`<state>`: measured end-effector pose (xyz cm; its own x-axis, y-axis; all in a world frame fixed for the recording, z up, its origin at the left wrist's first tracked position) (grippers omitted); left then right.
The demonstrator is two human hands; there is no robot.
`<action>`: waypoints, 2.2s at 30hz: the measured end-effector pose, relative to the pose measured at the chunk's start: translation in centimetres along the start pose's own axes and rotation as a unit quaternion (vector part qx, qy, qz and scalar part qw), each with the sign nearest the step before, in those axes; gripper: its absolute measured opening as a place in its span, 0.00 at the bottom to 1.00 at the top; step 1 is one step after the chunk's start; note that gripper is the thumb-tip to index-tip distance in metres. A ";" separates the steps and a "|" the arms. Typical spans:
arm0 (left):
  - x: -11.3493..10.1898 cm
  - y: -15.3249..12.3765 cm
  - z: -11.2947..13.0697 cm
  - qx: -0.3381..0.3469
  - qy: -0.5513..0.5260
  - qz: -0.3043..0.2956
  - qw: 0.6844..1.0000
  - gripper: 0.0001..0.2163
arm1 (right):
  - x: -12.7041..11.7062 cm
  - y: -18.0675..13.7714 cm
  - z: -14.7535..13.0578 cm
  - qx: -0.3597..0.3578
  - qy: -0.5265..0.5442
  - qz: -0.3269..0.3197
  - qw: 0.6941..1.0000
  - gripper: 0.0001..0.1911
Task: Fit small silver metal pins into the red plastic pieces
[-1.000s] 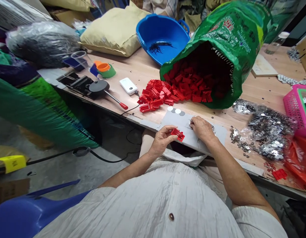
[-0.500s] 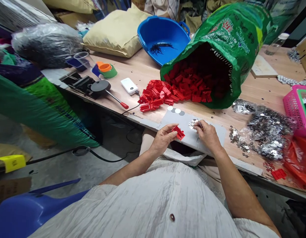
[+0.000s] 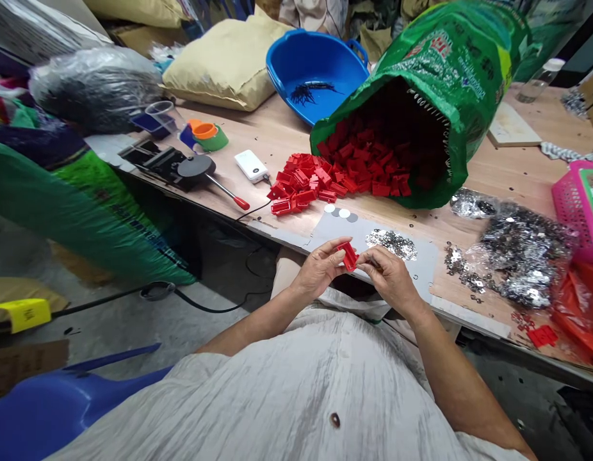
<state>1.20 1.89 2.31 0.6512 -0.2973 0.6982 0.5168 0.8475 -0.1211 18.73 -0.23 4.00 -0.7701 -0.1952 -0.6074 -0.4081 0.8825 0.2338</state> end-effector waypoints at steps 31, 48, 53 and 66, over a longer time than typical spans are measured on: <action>-3.7 2.8 -0.2 0.059 0.576 -0.116 0.807 0.18 | 1.2 -1.9 3.2 0.131 -0.093 -0.057 0.985 0.10; -3.9 3.1 -0.8 0.078 0.549 -0.092 0.827 0.14 | 3.1 -1.7 2.7 0.141 -0.160 -0.049 0.976 0.10; -3.7 3.0 -0.8 0.075 0.553 -0.100 0.824 0.14 | 3.3 -1.6 2.5 0.158 -0.167 -0.047 0.972 0.09; -0.9 0.5 -0.4 0.057 0.174 -0.025 0.983 0.14 | 0.9 -3.2 0.3 0.147 0.049 -0.050 0.987 0.19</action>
<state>1.08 2.41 1.29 0.7877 -0.4554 0.4149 0.5006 0.8657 -0.0001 19.52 -3.09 2.46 -0.7827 -0.3163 -0.5360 -0.3362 0.9397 -0.0635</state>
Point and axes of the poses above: each hand's wrist, its own y-axis towards the middle knuckle, its own x-axis out of the palm, z = x × y, the point moved 1 cm from there along y, towards the middle knuckle, and after that the axes turned 10 degrees about -z, right-handed, at the moved point
